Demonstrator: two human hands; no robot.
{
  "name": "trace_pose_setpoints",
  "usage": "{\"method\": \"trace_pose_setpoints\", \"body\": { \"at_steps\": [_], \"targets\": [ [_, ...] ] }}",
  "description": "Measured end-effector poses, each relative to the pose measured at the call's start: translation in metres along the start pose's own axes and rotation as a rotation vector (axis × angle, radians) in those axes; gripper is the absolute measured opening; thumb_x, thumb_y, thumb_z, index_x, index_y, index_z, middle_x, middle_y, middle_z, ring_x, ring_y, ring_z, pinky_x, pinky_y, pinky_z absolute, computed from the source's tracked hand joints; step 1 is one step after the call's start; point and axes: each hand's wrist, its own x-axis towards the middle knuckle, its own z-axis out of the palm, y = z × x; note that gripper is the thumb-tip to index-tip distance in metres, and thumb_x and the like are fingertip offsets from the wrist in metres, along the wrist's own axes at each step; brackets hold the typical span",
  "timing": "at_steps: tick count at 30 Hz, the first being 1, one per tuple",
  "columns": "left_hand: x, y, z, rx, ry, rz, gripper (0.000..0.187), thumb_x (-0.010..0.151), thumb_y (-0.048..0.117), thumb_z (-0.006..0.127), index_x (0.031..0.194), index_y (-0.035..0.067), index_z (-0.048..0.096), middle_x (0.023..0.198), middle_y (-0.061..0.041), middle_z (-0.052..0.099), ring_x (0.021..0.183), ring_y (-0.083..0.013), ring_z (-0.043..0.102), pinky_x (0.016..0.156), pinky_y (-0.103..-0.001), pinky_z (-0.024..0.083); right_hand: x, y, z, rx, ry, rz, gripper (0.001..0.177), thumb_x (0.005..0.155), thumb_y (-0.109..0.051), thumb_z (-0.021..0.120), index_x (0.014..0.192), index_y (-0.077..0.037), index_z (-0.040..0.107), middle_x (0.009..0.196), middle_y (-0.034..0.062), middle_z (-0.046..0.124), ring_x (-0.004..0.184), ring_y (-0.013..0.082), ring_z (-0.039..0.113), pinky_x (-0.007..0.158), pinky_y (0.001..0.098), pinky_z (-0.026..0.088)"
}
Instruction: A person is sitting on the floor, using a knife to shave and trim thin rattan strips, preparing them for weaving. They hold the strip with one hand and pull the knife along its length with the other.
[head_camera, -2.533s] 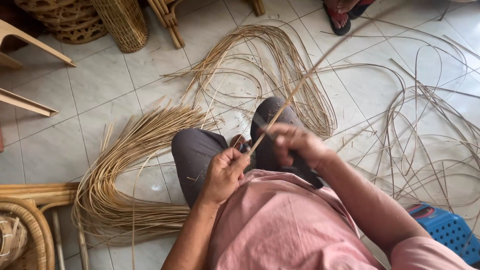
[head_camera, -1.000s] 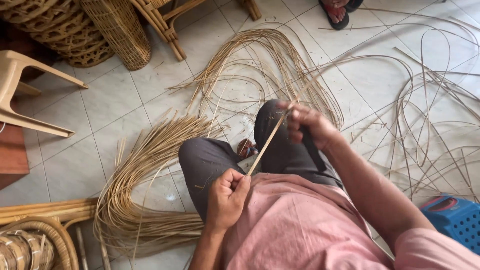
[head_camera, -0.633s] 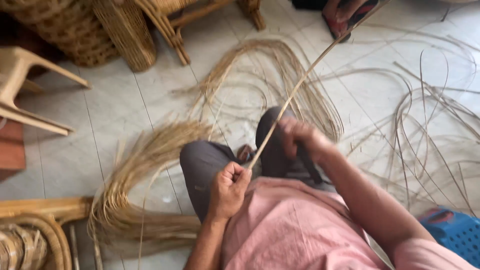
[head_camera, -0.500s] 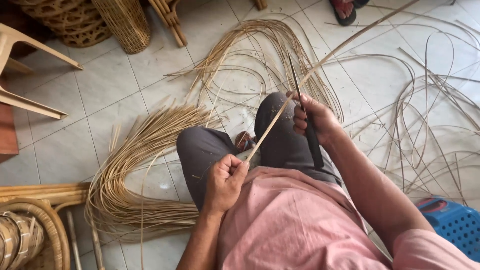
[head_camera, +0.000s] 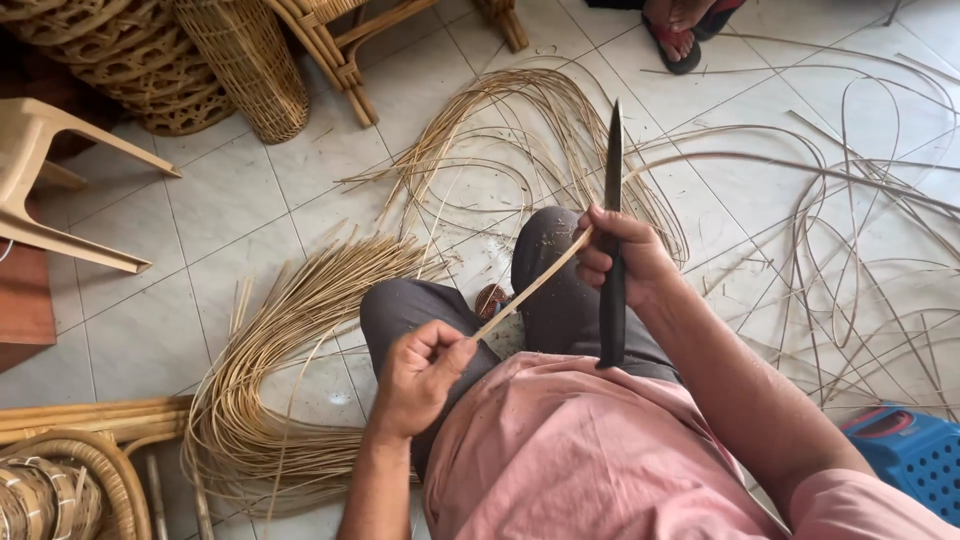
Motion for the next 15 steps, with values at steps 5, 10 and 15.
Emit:
{"method": "trace_pose_setpoints", "body": {
  "at_steps": [5,10,15],
  "targets": [
    [0.003,0.019,-0.026,0.032,-0.039,0.066,0.015,0.091,0.012,0.076,0.078,0.005,0.076,0.049,-0.005,0.059,0.055,-0.0054,0.051,0.052,-0.023,0.048,-0.010,0.000,0.007,0.248,-0.165,0.184,0.030,0.107,-0.027,0.050,0.105,-0.006,0.072,0.088,0.0204,0.078,0.040,0.0079,0.046,0.042,0.0270,0.041],
    [-0.005,0.022,-0.014,0.020,-0.072,0.045,0.023,0.097,0.016,0.069,0.077,0.003,0.073,0.050,-0.006,0.059,0.049,-0.0096,0.054,0.050,-0.025,0.049,-0.011,0.004,0.002,0.141,-0.027,0.178,0.022,0.104,-0.026,0.059,0.113,-0.008,0.069,0.087,0.0115,0.075,0.044,0.0057,0.044,0.044,0.0244,0.041],
    [-0.008,0.006,0.011,-0.151,0.011,-0.025,0.017,0.098,0.011,0.066,0.095,-0.005,0.072,0.054,-0.010,0.058,0.039,-0.0094,0.052,0.039,-0.022,0.047,-0.034,0.013,0.019,0.092,-0.056,0.225,0.053,0.105,-0.052,0.051,0.127,-0.006,0.065,0.091,0.0108,0.076,0.046,0.0078,0.047,0.046,0.0252,0.043]
  ]
}}
